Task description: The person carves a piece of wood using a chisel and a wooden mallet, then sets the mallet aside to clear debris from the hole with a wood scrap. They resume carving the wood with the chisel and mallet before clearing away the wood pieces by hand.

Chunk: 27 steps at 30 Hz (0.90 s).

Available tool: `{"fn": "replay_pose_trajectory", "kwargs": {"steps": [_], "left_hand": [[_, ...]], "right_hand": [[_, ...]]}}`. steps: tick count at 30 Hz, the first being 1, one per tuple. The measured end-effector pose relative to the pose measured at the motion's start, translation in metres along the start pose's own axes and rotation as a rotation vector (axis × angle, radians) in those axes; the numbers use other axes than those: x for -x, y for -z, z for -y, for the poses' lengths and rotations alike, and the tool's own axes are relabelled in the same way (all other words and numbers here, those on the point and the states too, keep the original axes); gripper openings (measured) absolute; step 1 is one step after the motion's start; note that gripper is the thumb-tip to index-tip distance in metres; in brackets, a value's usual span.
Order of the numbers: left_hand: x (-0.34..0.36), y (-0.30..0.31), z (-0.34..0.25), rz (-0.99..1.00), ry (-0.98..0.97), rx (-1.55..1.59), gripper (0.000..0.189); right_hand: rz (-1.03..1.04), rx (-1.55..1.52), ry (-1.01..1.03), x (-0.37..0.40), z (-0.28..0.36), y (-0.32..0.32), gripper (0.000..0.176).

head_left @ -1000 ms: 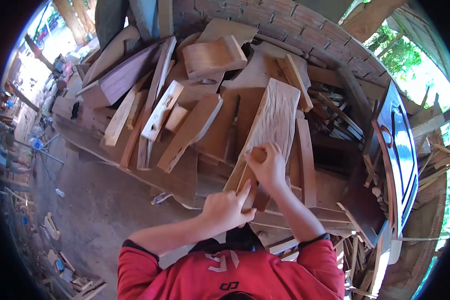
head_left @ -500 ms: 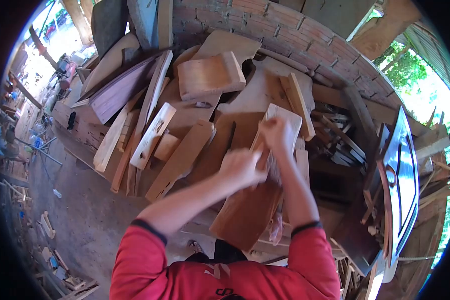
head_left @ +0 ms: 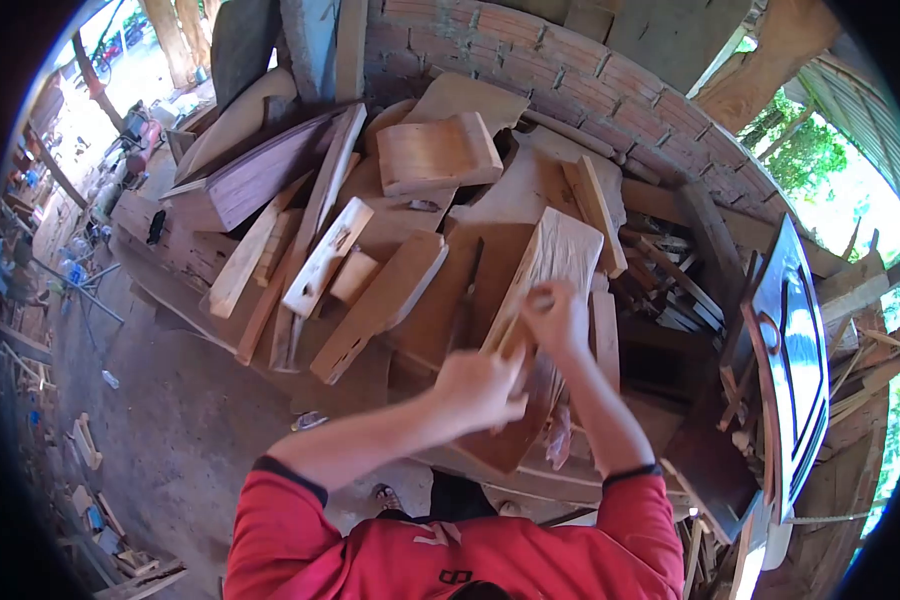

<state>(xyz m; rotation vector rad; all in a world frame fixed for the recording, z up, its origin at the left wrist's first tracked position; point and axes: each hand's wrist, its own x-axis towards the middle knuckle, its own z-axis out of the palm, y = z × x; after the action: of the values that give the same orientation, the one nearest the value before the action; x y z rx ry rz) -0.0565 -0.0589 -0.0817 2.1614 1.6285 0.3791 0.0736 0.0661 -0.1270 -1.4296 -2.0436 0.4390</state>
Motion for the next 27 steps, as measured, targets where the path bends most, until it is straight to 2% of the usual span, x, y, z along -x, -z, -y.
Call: {"fn": "replay_pose_trajectory", "kwargs": {"steps": [1, 5, 9, 11, 16, 18, 20, 21, 22, 24, 27], "left_hand": [[0.034, -0.013, -0.009, -0.028, 0.006, 0.004, 0.066], [0.123, -0.034, -0.042, -0.106, 0.035, -0.002, 0.069], [0.144, -0.026, -0.05, -0.086, 0.017, -0.003, 0.068], [0.128, -0.015, -0.048, 0.028, 0.061, 0.036, 0.068], [0.037, -0.014, -0.03, 0.004, 0.125, 0.109, 0.069], [-0.028, -0.014, -0.016, -0.025, 0.149, 0.117, 0.067], [-0.111, -0.016, 0.006, -0.142, 0.111, 0.123, 0.059], [-0.157, -0.012, 0.014, -0.14, 0.144, 0.005, 0.051], [-0.2, -0.018, 0.027, -0.195, 0.161, -0.009, 0.047], [-0.266, -0.027, 0.047, -0.193, 0.165, -0.056, 0.048], [-0.274, -0.002, 0.021, -0.098, 0.143, -0.132, 0.049]], "right_hand": [[-0.066, 0.025, 0.094, 0.036, 0.008, -0.001, 0.031], [-0.059, -0.005, 0.063, 0.118, 0.058, 0.026, 0.03], [-0.006, 0.001, 0.029, 0.14, 0.065, 0.029, 0.03], [-0.007, 0.002, -0.005, 0.132, 0.058, 0.028, 0.029], [-0.021, 0.006, 0.002, 0.046, 0.014, 0.021, 0.031], [0.037, 0.02, -0.059, -0.016, -0.02, 0.014, 0.035], [0.059, 0.043, -0.113, -0.095, -0.054, 0.004, 0.034], [0.068, 0.07, -0.153, -0.136, -0.07, 0.001, 0.032], [-0.028, 0.104, -0.117, -0.179, -0.108, -0.022, 0.031], [0.098, 0.234, -0.196, -0.234, -0.115, -0.013, 0.033], [0.142, 0.206, -0.285, -0.251, -0.11, -0.001, 0.04]]}}
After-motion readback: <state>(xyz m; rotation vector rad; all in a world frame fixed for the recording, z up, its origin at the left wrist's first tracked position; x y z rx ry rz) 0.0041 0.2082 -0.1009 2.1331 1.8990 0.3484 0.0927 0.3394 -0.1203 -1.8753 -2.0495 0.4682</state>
